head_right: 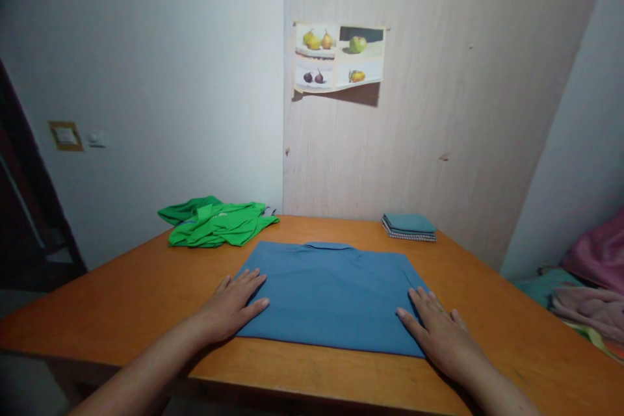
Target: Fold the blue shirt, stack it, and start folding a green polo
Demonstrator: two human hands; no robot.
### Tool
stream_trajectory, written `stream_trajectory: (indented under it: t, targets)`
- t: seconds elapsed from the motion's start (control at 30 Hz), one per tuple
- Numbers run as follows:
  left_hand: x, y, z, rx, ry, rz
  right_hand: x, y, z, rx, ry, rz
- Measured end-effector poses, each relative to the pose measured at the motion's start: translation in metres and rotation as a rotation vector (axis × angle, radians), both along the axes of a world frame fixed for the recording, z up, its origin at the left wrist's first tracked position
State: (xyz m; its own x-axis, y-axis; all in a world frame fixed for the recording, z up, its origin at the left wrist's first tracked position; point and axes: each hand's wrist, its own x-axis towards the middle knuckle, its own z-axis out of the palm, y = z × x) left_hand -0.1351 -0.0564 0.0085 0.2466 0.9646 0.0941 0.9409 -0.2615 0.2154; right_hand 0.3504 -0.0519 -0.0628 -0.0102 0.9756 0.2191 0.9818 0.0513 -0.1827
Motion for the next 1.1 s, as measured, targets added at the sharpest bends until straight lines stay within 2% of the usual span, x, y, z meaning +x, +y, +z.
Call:
stream_trajectory:
  t: [0.2, 0.33, 0.5, 0.67, 0.87, 0.97, 1.1]
  targets:
    - [-0.020, -0.028, 0.013, 0.181, -0.187, -0.225, 0.013, -0.036, 0.034, 0.188, 0.229, 0.114]
    - [-0.040, -0.042, 0.010, 0.223, -0.163, -0.324, 0.025, -0.066, 0.051, 0.155, 0.205, 0.167]
    - [-0.048, -0.044, 0.000, 0.262, -0.133, -0.364, 0.032, -0.081, 0.044, 0.073, 0.103, 0.207]
    - [-0.040, -0.044, 0.001, 0.262, -0.077, -0.332, 0.039, -0.073, 0.031, 0.110, -0.009, 0.217]
    - [-0.036, -0.041, -0.001, 0.289, -0.029, -0.284, 0.043, -0.066, 0.027, 0.152, -0.134, 0.222]
    - [-0.038, -0.039, -0.003, 0.314, -0.038, -0.264, 0.042, -0.064, 0.026, 0.168, -0.098, 0.216]
    - [-0.046, -0.035, -0.007, 0.305, -0.081, -0.241, 0.042, -0.059, 0.031, 0.149, 0.063, 0.188]
